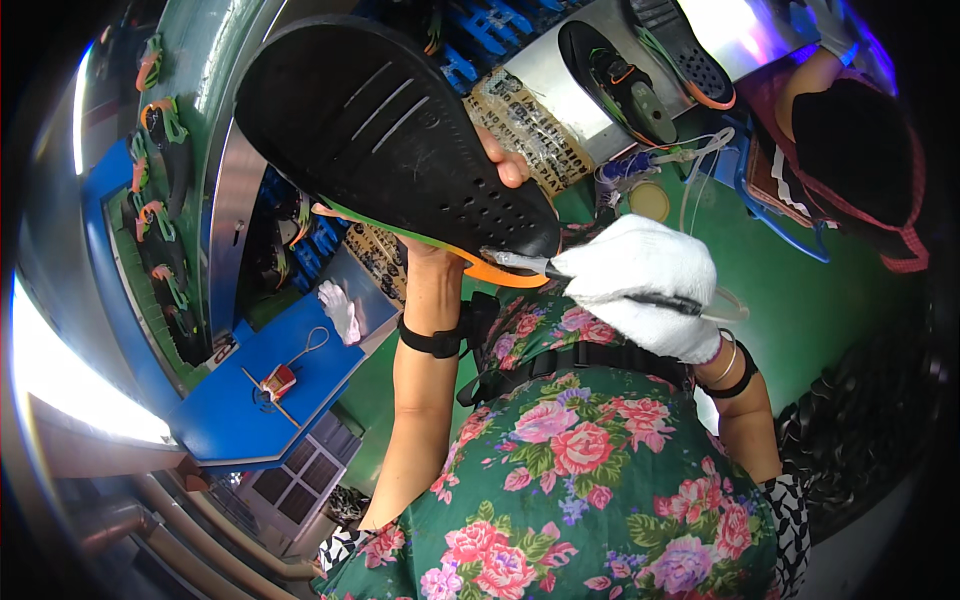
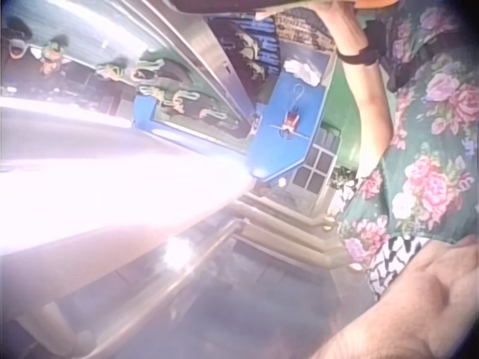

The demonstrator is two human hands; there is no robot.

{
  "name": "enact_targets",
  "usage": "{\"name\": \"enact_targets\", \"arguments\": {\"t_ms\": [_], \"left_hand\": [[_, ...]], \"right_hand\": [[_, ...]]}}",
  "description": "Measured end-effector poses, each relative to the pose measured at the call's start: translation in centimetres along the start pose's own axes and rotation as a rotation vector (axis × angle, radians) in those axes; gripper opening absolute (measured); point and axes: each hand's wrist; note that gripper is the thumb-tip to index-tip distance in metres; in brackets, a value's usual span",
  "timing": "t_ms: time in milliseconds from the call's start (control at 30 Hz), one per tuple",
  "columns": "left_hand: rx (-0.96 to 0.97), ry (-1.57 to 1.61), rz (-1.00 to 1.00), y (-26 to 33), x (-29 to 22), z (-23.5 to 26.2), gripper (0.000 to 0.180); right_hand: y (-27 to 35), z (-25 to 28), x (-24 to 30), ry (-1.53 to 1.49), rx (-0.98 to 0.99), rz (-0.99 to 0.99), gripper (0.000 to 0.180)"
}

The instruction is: Applying adhesive to shoe soles using a brush on an assembly line.

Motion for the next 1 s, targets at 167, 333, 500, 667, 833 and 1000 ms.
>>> {"name": "enact_targets", "arguments": {"t_ms": [167, 333, 500, 667, 833, 1000], "left_hand": [[0.029, 0.038, 0.009, -0.1, -0.1, 1.2, 0.087], [-0.018, 0.048, 0.028, 0.0, -0.2, 1.6, 0.102], [-0.054, 0.054, -0.033, -0.6, 0.4, -0.7, 0.065], [-0.102, 0.052, -0.046, -0.5, 0.7, -0.9, 0.070], [-0.039, 0.120, -0.023, -0.5, 0.6, -0.5, 0.069], [-0.049, 0.173, -0.083, -1.0, 1.5, -2.2, 0.066]], "right_hand": [[-0.2, 0.0, 0.2, 0.099, 0.004, 0.102, 0.019], [0.2, -0.2, 0.3, 0.198, 0.022, 0.199, 0.023], [0.5, -1.7, 1.4, 0.269, -0.042, 0.292, 0.029], [0.3, -1.0, 2.0, 0.261, 0.013, 0.334, 0.028], [1.2, -1.1, 1.6, 0.280, 0.009, 0.270, 0.029], [0.5, -1.4, 2.1, 0.250, -0.016, 0.307, 0.027]]}}
Point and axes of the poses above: each hand's wrist, its own y-axis away from the middle knuckle, its own z-axis out of the back of the hand, x = y × z, and after that the axes turned 10 degrees about y, right-handed
